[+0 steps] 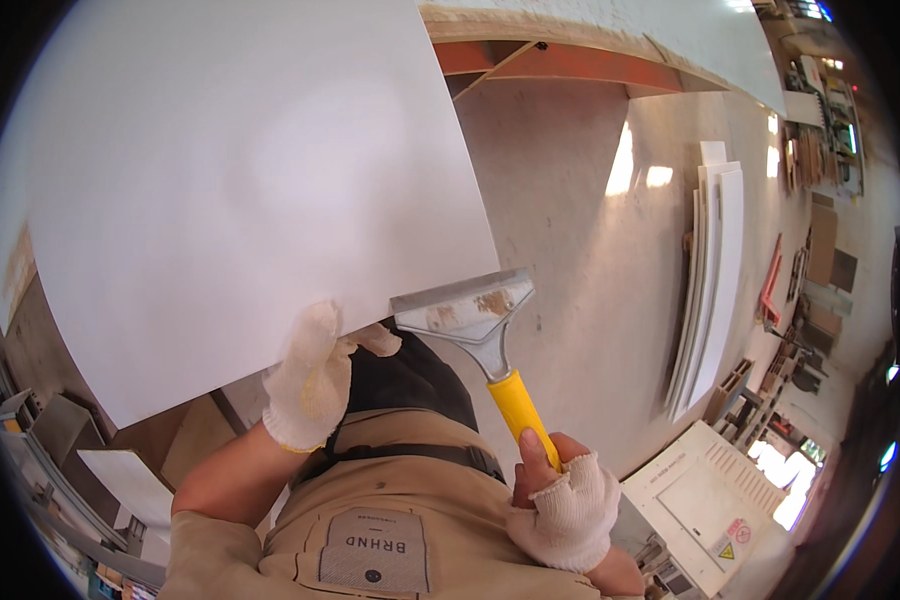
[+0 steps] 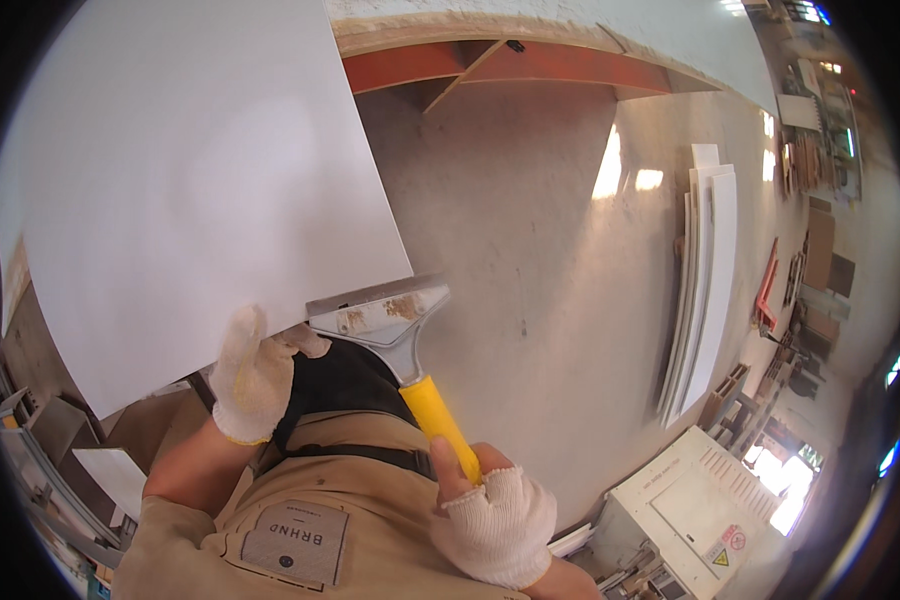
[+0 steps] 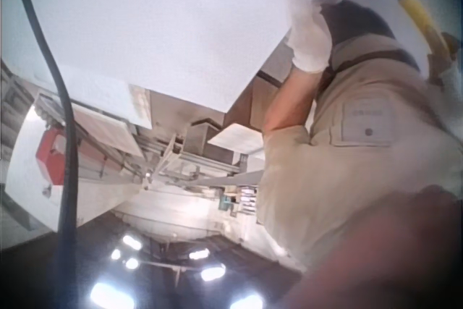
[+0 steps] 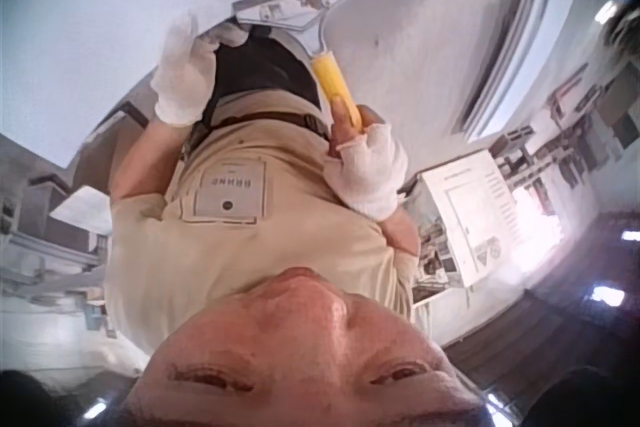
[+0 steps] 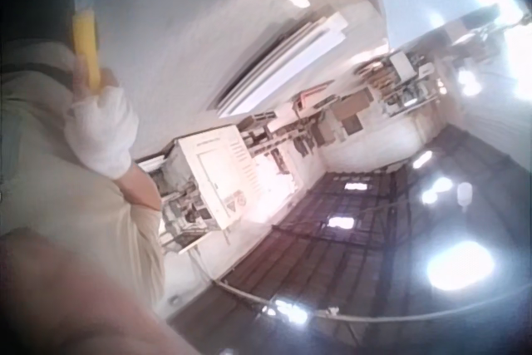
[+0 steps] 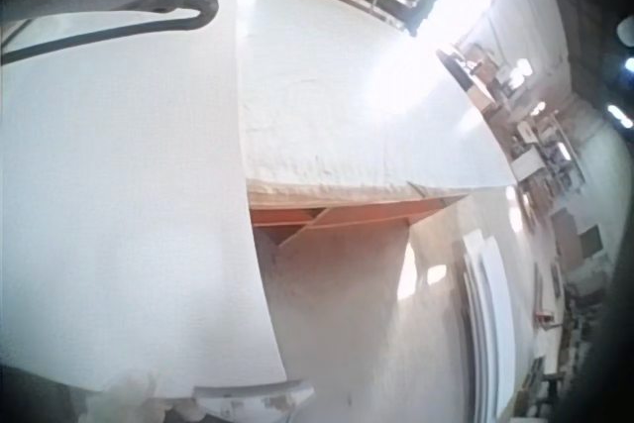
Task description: The person lifts and moves large white panels across a workshop floor, places them on a workbench, and uses a scraper to remove material from the panel edges. The person repeats this process with multiple panels, stacking them after scraping.
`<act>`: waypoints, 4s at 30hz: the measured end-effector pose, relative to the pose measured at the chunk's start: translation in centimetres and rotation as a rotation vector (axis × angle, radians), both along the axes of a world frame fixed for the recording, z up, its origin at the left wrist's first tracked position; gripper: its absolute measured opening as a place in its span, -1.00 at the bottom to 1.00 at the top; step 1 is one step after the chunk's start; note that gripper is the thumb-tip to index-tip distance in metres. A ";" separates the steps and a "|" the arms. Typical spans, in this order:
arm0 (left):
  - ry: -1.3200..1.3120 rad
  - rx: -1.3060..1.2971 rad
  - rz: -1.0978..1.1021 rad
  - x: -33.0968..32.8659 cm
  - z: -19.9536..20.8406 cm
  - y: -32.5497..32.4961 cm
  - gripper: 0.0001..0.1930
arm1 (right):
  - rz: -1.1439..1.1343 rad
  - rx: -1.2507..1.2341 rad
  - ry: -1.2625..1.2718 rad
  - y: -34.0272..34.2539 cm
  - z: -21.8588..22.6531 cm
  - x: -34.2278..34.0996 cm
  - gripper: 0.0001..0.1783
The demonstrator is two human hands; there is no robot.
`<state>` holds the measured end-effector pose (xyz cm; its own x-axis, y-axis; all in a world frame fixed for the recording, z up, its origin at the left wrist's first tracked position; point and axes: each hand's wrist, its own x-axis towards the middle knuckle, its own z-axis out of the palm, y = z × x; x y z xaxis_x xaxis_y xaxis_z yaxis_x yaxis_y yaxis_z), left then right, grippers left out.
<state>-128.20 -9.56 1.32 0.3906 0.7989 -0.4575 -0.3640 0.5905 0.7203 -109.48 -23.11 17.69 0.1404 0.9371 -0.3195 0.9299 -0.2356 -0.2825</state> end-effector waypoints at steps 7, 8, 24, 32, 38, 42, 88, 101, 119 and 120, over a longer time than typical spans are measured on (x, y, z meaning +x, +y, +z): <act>-0.067 -0.020 0.006 -0.5 0.0 0.0 -0.49 | 0.008 0.059 0.004 1.5 -0.7 -0.6 -0.09; -0.054 -0.016 0.003 -0.6 0.0 0.0 -0.48 | 0.006 0.051 -0.022 1.9 -0.7 -0.7 -0.09; -0.057 -0.053 -0.062 -0.9 -1.3 -0.5 -0.46 | 0.000 0.034 -0.077 2.3 0.3 -1.6 -0.11; -0.077 -0.034 0.015 -0.3 -1.4 -0.1 -0.54 | 0.067 0.167 -0.013 10.2 0.4 -0.5 -0.20; -0.151 -0.005 0.016 -0.5 -1.5 -0.2 -0.52 | -0.152 0.452 0.098 13.6 -3.4 1.1 -0.29; -0.070 0.045 0.005 -1.0 -1.6 -0.1 -0.49 | -0.779 0.474 0.602 12.0 -5.5 4.2 -0.54; -0.093 0.051 -0.003 0.6 -1.1 -0.1 -0.53 | -0.062 0.140 0.147 6.4 -1.1 0.9 -0.29; -0.138 -0.087 0.058 0.5 -0.7 -3.2 -0.69 | -0.249 0.138 0.366 19.7 -0.7 1.3 -0.53; 0.000 -0.126 -0.075 -1.4 -0.2 -10.3 -0.66 | -0.125 0.205 0.090 20.7 -1.8 -0.9 -0.49; -0.003 -0.156 -0.069 -1.5 -0.6 -11.0 -0.65 | -0.121 0.210 0.064 21.7 -1.9 -0.9 -0.48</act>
